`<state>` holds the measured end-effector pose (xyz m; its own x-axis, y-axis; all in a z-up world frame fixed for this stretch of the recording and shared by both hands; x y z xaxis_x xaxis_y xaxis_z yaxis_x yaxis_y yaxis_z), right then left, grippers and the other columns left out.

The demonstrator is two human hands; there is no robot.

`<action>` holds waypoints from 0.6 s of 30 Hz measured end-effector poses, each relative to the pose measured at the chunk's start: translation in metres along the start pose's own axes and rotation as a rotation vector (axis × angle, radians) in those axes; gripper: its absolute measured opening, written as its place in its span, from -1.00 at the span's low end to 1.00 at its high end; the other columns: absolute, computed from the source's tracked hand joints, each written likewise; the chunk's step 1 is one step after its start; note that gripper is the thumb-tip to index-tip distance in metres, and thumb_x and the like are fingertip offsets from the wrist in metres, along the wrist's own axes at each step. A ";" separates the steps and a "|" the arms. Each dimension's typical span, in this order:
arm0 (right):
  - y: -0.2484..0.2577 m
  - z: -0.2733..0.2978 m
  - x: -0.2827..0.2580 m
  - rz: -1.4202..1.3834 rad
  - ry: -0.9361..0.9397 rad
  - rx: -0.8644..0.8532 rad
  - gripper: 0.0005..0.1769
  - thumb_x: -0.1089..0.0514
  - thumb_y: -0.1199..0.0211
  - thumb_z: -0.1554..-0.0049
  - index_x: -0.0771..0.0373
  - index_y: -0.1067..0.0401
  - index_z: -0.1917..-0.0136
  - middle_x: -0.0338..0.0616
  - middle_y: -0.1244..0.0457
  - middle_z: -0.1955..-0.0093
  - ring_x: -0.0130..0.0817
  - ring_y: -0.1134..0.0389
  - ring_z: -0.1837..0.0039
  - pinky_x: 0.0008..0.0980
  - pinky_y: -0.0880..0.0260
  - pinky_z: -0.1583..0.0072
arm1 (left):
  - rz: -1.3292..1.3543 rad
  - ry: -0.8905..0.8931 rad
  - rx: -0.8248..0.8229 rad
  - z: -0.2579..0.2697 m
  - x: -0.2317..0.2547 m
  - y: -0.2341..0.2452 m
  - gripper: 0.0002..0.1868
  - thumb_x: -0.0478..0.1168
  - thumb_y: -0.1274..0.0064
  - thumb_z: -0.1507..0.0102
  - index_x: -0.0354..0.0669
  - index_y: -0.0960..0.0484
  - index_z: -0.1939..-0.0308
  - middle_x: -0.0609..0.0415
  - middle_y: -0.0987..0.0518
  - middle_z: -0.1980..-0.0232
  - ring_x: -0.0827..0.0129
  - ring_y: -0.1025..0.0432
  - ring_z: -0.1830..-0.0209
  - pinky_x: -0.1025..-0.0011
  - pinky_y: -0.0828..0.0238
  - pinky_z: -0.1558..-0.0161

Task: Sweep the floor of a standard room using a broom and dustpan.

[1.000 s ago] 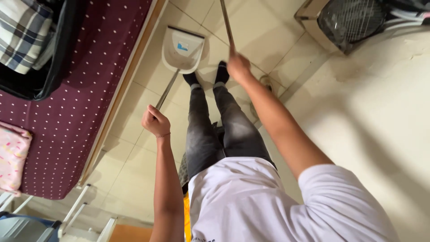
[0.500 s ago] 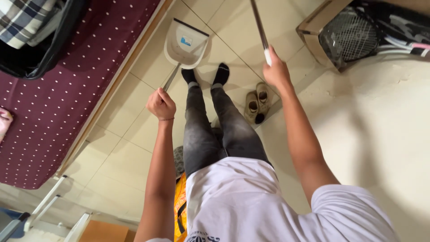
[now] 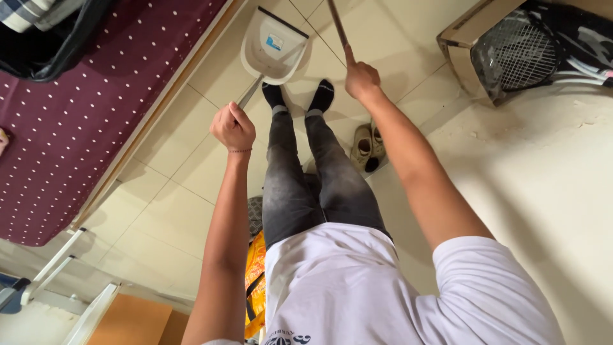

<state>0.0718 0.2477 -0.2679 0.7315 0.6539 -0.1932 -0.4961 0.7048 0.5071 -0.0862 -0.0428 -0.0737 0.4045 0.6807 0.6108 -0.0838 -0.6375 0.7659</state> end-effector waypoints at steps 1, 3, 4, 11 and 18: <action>-0.009 0.007 0.012 0.002 -0.001 -0.004 0.08 0.42 -0.05 -0.07 0.17 0.42 -0.71 0.27 -0.34 -0.02 0.08 -0.43 -0.02 -0.03 -0.47 -0.06 | -0.001 0.004 -0.003 0.003 0.000 0.002 -0.59 -0.29 0.14 -0.42 -0.21 -0.33 0.56 -0.03 -0.34 0.57 0.03 -0.27 0.58 0.17 -0.10 0.48; -0.022 0.018 0.034 0.148 0.069 -0.055 0.09 0.47 -0.02 -0.05 0.09 0.37 -0.72 0.23 -0.35 0.02 0.07 -0.43 0.03 -0.06 -0.49 -0.02 | 0.025 0.006 -0.011 0.003 0.002 0.002 -0.58 -0.29 0.13 -0.43 -0.23 -0.31 0.57 -0.03 -0.33 0.58 0.04 -0.26 0.59 0.17 -0.11 0.48; -0.027 0.024 0.050 0.145 0.066 -0.050 0.09 0.47 -0.02 -0.05 0.09 0.37 -0.72 0.23 -0.35 0.02 0.07 -0.43 0.03 -0.06 -0.49 -0.02 | 0.029 0.000 -0.011 0.009 0.003 0.007 -0.58 -0.29 0.13 -0.43 -0.23 -0.31 0.57 -0.03 -0.33 0.58 0.04 -0.26 0.59 0.17 -0.11 0.48; -0.020 0.072 0.166 0.564 0.067 0.071 -0.06 0.25 -0.02 -0.23 -0.22 0.24 -0.76 0.04 -0.39 0.17 -0.16 -0.44 0.26 -0.14 -0.44 0.29 | 0.048 0.077 -0.158 0.053 0.000 0.043 -0.56 -0.34 0.10 -0.43 -0.23 -0.30 0.58 -0.03 -0.31 0.58 0.08 -0.25 0.58 0.19 -0.12 0.46; -0.034 0.159 0.322 0.589 -0.253 -0.065 0.05 0.23 -0.07 -0.20 -0.51 0.31 -0.74 -0.01 -0.41 0.05 -0.15 -0.50 0.13 -0.18 -0.44 0.19 | 0.130 -0.059 -0.169 0.059 0.009 0.077 -0.54 -0.33 0.15 -0.46 -0.25 -0.26 0.58 -0.03 -0.27 0.57 0.12 -0.20 0.56 0.22 -0.08 0.40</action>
<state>0.3988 0.3904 -0.2136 0.4119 0.8567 0.3104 -0.8698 0.2681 0.4142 -0.0359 -0.1073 -0.0211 0.4327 0.5709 0.6977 -0.2883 -0.6456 0.7071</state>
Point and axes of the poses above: each hand's wrist, its own z-axis away from the middle knuckle, its own y-axis out of the back of the hand, x = y × z, the point moved 7 cm from there along -z, towards the middle knuckle
